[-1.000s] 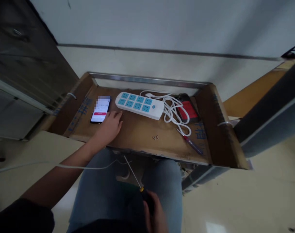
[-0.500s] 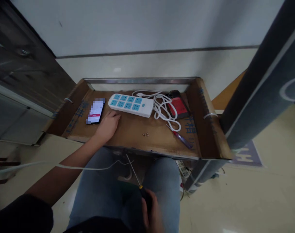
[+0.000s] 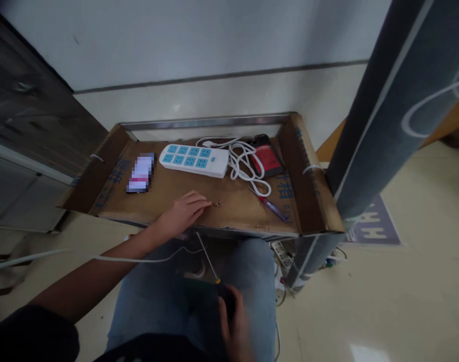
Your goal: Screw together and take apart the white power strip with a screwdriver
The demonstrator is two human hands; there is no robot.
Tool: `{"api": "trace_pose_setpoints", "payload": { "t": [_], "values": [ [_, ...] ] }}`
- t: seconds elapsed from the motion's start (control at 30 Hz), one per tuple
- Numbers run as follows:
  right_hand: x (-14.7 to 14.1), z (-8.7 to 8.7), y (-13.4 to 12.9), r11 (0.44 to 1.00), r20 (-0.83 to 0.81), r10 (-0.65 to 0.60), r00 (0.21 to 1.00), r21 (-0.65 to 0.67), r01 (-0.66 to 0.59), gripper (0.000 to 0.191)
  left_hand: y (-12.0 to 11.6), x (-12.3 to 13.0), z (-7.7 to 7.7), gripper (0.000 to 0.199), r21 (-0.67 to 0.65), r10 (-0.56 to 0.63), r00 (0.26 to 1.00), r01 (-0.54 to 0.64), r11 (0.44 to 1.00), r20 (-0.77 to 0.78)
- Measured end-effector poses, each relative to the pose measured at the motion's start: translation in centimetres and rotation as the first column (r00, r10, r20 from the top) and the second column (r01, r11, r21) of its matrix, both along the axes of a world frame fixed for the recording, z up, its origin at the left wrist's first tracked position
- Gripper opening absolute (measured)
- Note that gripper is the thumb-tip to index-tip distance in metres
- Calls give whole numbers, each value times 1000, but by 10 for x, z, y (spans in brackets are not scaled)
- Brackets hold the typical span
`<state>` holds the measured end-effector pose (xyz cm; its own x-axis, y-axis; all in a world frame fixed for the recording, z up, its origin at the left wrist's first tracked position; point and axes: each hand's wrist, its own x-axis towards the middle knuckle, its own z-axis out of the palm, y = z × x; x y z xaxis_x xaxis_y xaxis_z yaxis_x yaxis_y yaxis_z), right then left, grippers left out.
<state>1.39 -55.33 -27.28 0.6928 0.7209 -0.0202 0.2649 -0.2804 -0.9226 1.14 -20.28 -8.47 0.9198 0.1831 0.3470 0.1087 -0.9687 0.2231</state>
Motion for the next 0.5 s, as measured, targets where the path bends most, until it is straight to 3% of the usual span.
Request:
{"api": "trace_pose_setpoints", "payload": {
  "t": [0.2, 0.5],
  "values": [
    [0, 6, -12, 999, -30, -34, 999, -17, 34, 58, -2, 11, -5, 19, -111, -22, 996, 31, 993, 85],
    [3, 27, -14, 998, -108, -41, 993, -45, 36, 59, -9, 7, 15, 26, -276, 30, 999, -17, 961, 44]
  ]
}}
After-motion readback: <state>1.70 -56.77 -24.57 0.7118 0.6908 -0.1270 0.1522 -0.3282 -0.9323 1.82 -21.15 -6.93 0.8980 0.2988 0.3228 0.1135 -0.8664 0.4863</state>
